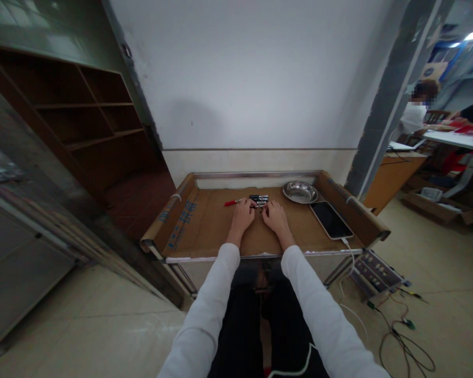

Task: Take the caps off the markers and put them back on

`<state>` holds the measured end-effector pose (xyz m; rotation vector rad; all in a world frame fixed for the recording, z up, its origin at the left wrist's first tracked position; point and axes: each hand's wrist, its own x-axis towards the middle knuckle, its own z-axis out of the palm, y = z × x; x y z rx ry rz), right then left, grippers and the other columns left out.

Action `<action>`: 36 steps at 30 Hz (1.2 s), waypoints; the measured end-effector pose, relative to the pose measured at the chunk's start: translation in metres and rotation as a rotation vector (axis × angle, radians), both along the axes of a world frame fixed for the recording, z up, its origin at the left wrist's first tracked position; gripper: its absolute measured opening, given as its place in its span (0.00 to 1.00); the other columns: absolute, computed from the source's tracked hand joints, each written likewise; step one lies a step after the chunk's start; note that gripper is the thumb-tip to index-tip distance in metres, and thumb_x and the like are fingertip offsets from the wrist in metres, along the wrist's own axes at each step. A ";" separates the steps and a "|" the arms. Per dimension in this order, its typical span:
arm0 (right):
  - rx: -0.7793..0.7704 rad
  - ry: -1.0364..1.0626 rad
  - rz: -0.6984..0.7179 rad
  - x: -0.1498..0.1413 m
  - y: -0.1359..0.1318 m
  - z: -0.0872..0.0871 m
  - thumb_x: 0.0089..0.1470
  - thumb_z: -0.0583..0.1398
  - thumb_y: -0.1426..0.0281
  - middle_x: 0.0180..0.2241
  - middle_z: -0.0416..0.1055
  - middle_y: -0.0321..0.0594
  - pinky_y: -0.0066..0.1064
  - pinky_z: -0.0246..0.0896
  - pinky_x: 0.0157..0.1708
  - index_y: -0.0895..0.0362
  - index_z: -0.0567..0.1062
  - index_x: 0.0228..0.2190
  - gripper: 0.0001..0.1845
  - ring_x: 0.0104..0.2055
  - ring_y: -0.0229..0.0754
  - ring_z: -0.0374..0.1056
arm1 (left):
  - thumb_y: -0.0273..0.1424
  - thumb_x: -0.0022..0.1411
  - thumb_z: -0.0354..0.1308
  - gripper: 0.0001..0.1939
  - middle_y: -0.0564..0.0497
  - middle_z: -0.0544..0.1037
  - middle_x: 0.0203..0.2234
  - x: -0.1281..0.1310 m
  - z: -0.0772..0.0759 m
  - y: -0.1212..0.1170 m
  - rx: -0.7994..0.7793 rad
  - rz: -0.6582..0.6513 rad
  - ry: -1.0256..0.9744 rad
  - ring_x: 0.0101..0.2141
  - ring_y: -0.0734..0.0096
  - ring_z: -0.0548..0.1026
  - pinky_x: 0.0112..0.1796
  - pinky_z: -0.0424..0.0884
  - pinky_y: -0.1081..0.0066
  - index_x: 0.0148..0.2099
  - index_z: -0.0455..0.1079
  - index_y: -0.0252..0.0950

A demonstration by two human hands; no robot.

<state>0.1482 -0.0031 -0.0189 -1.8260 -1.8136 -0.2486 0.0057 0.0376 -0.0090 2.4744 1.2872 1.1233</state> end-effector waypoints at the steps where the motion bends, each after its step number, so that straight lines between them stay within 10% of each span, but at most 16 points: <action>1: -0.010 -0.001 -0.003 0.000 -0.001 0.001 0.58 0.52 0.72 0.40 0.71 0.47 0.34 0.54 0.43 0.59 0.71 0.37 0.09 0.43 0.46 0.63 | 0.19 0.57 0.48 0.13 0.46 0.72 0.38 0.000 0.002 -0.002 -0.017 -0.091 0.057 0.42 0.64 0.72 0.47 0.68 0.63 0.39 0.70 0.37; 10: -0.066 0.008 0.000 -0.002 -0.005 0.006 0.56 0.52 0.72 0.41 0.71 0.47 0.35 0.53 0.44 0.58 0.70 0.36 0.08 0.45 0.48 0.62 | 0.19 0.52 0.50 0.14 0.45 0.74 0.40 0.000 0.008 -0.007 -0.090 -0.264 0.220 0.44 0.62 0.71 0.51 0.66 0.63 0.39 0.70 0.35; 36: -0.074 -0.027 0.001 -0.002 -0.009 0.007 0.55 0.54 0.72 0.43 0.70 0.46 0.36 0.52 0.46 0.56 0.72 0.38 0.10 0.47 0.48 0.61 | 0.18 0.58 0.53 0.08 0.49 0.71 0.35 0.004 -0.018 0.015 -0.125 -0.258 -0.148 0.37 0.70 0.72 0.43 0.70 0.67 0.38 0.65 0.36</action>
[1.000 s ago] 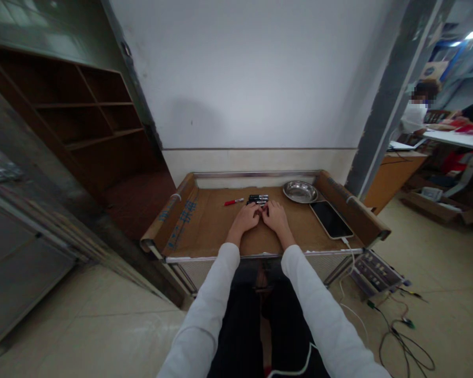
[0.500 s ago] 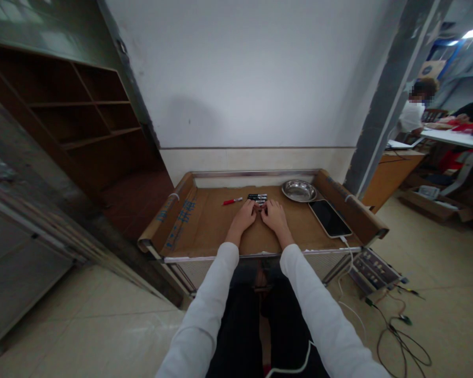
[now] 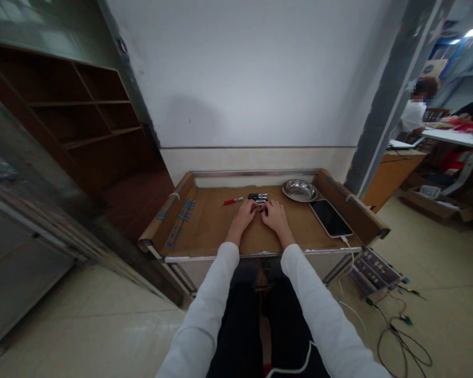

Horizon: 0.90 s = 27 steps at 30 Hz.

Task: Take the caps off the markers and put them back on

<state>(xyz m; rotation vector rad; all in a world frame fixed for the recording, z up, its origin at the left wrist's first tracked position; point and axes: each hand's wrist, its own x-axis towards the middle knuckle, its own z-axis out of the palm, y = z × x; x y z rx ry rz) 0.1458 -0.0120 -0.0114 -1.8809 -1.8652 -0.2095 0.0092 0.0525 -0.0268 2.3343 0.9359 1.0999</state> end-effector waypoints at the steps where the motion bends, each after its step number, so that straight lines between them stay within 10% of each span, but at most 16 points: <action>1: 0.002 0.001 0.000 0.000 0.000 0.000 0.54 0.54 0.72 0.43 0.70 0.46 0.36 0.52 0.46 0.56 0.72 0.38 0.10 0.47 0.48 0.61 | 0.19 0.58 0.54 0.08 0.49 0.71 0.36 0.000 0.000 -0.001 0.008 0.022 0.010 0.37 0.69 0.71 0.43 0.70 0.67 0.38 0.65 0.36; 7: 0.017 0.004 -0.012 0.000 0.000 -0.001 0.56 0.53 0.71 0.42 0.70 0.46 0.35 0.52 0.46 0.57 0.72 0.38 0.10 0.47 0.47 0.61 | 0.24 0.59 0.58 0.03 0.48 0.70 0.36 -0.002 0.000 -0.004 0.045 0.246 0.084 0.44 0.62 0.70 0.49 0.66 0.61 0.36 0.66 0.35; 27: 0.043 0.039 0.037 0.007 0.007 -0.007 0.61 0.52 0.69 0.41 0.71 0.47 0.33 0.54 0.45 0.58 0.73 0.39 0.11 0.45 0.45 0.63 | 0.25 0.63 0.53 0.02 0.48 0.72 0.36 -0.004 0.009 -0.008 0.058 0.097 0.140 0.40 0.65 0.71 0.46 0.67 0.63 0.37 0.66 0.36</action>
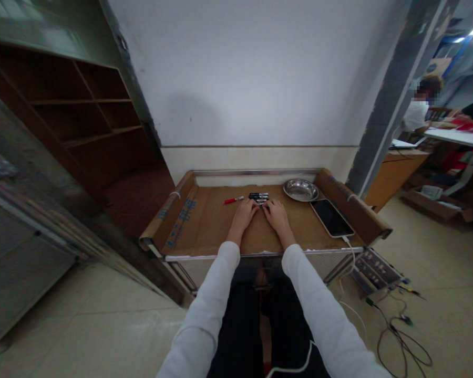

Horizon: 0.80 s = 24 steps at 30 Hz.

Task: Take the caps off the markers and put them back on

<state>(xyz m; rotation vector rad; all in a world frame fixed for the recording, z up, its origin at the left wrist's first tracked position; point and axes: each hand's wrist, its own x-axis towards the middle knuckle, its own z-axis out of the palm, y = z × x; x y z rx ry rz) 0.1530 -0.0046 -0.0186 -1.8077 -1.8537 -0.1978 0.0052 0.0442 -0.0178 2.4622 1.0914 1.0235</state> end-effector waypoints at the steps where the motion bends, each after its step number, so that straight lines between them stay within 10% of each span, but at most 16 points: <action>1: 0.002 0.008 0.018 0.000 0.000 0.000 0.61 0.52 0.70 0.41 0.71 0.46 0.33 0.54 0.45 0.58 0.73 0.39 0.11 0.45 0.45 0.64 | 0.25 0.63 0.53 0.03 0.48 0.73 0.36 0.000 0.001 0.000 0.000 0.000 0.004 0.40 0.65 0.71 0.46 0.67 0.63 0.37 0.66 0.36; 24: 0.075 0.250 0.208 -0.001 -0.005 0.006 0.61 0.52 0.70 0.40 0.75 0.41 0.30 0.60 0.45 0.54 0.74 0.40 0.11 0.42 0.41 0.70 | 0.27 0.66 0.48 0.06 0.47 0.74 0.38 0.001 0.003 -0.002 -0.031 -0.019 -0.058 0.41 0.65 0.73 0.45 0.68 0.65 0.40 0.66 0.36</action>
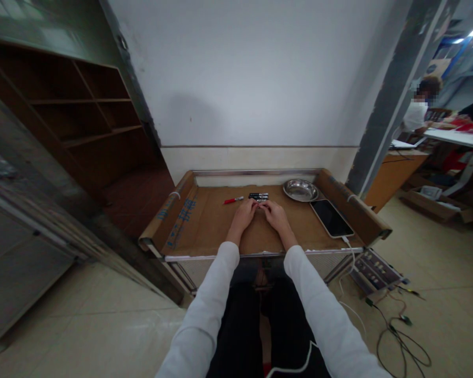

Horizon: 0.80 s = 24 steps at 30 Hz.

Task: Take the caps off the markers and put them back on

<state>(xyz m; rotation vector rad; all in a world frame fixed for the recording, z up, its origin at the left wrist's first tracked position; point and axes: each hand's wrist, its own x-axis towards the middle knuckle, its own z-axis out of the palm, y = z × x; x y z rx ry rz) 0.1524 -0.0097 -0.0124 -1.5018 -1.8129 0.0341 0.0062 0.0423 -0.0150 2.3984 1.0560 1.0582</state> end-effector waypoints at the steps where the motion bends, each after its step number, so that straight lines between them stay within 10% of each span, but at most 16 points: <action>1: 0.006 0.020 0.010 0.000 0.000 0.001 0.61 0.52 0.70 0.40 0.75 0.41 0.30 0.60 0.45 0.54 0.74 0.40 0.11 0.42 0.41 0.70 | 0.27 0.66 0.47 0.07 0.46 0.74 0.38 0.000 -0.001 0.000 0.002 0.000 0.002 0.41 0.65 0.73 0.45 0.68 0.64 0.40 0.66 0.36; 24: -0.026 -0.050 0.016 -0.001 0.001 -0.003 0.59 0.54 0.71 0.41 0.75 0.42 0.30 0.60 0.44 0.55 0.72 0.40 0.09 0.43 0.41 0.69 | 0.22 0.65 0.43 0.13 0.43 0.75 0.43 0.002 0.011 -0.011 0.031 0.009 0.018 0.45 0.62 0.73 0.48 0.67 0.62 0.48 0.64 0.36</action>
